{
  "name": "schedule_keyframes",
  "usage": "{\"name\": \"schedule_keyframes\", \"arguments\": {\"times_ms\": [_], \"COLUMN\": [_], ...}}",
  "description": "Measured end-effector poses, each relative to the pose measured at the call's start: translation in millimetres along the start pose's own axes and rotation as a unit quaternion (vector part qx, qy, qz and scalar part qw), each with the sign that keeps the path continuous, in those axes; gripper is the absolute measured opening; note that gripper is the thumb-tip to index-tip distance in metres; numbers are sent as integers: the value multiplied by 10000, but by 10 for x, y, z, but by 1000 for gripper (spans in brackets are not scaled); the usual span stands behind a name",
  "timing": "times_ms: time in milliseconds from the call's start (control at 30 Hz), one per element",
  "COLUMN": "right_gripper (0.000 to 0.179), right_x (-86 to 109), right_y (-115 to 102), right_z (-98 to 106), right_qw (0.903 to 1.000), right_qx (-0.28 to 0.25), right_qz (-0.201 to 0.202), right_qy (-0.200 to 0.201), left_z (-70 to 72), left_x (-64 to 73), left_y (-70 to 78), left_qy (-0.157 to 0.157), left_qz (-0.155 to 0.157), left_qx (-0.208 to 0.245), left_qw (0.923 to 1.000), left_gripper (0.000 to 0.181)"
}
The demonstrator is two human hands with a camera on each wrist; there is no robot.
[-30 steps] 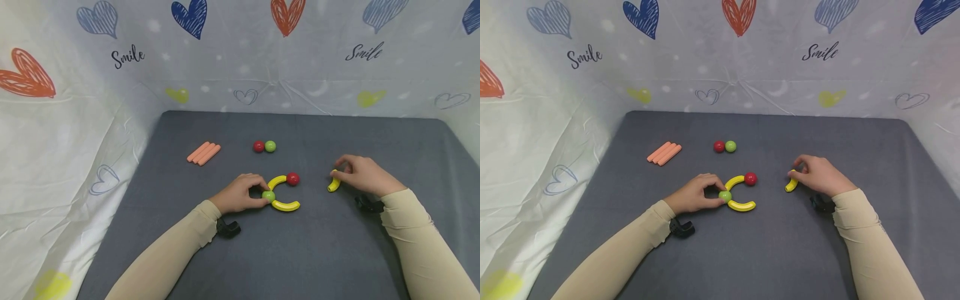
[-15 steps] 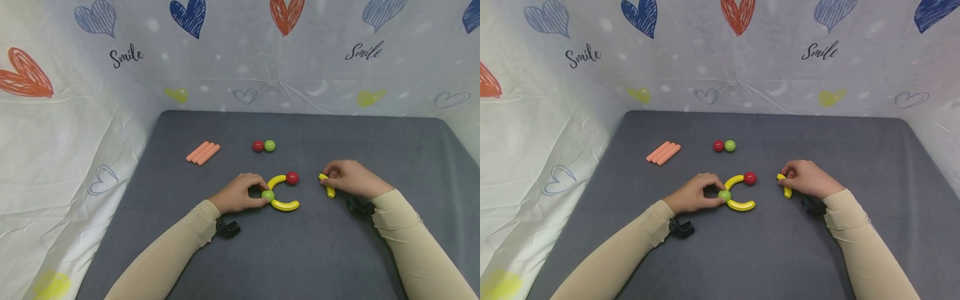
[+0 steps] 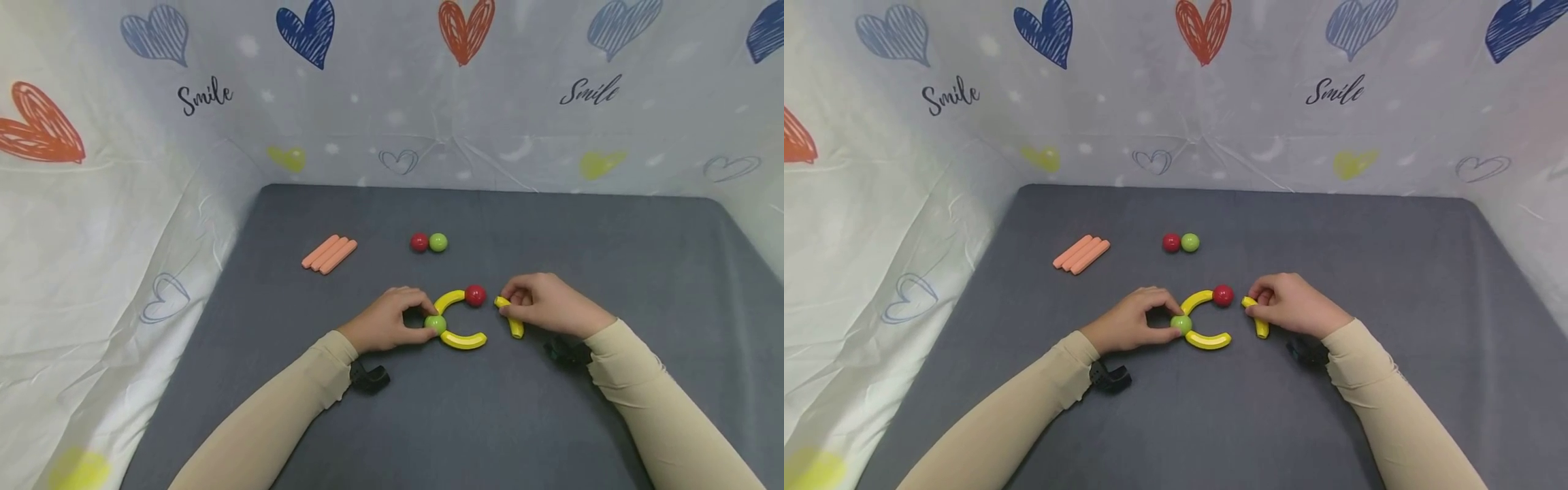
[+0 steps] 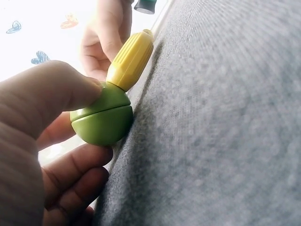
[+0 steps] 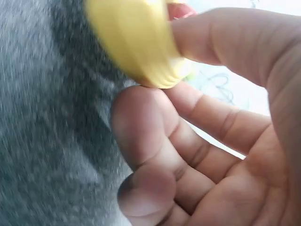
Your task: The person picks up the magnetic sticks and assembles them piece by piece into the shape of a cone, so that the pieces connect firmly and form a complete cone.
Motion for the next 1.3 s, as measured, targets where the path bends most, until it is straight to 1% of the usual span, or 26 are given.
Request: {"name": "schedule_keyframes", "arguments": {"times_ms": [100, 233, 500, 667, 967, 1133, 1300], "right_gripper": [17, 15, 15, 15, 18, 18, 18], "right_x": [1, -6, -33, -45, -46, -65, -75], "right_y": [-50, -90, -105, -121, -156, -160, -145], "right_z": [-22, -61, -123, -130, -110, -112, -130], "right_qw": [9999, 9996, 9995, 9988, 9964, 9956, 9958], "right_qx": [-50, -117, -49, -26, 45, 42, -11], "right_qz": [103, 208, 255, 386, 632, 667, 613], "right_qy": [104, 136, 172, 295, 562, 654, 679], "left_z": [-3, 2, 7, 16, 10, 6, 3], "left_x": [10, 17, 30, 25, 22, 18, 11], "left_y": [3, 7, 21, 18, 14, 3, 0], "left_qy": [10, 40, 37, 81, 39, 40, 16], "left_qz": [-18, -52, -148, -196, -250, -285, -273], "left_qx": [40, 40, 79, 86, 95, 62, 62], "left_qw": [10000, 10000, 9999, 9997, 9996, 9996, 9996], "left_gripper": [19, 19, 19, 19, 21, 22, 23]}}
Point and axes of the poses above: each hand's wrist, its own x-axis away from the middle knuckle, its own z-axis out of the back of the hand, y = z × x, the point moved 8 cm from there along -x, towards the middle knuckle, and after that the axes turned 4 degrees about y, right-handed, at the moved point
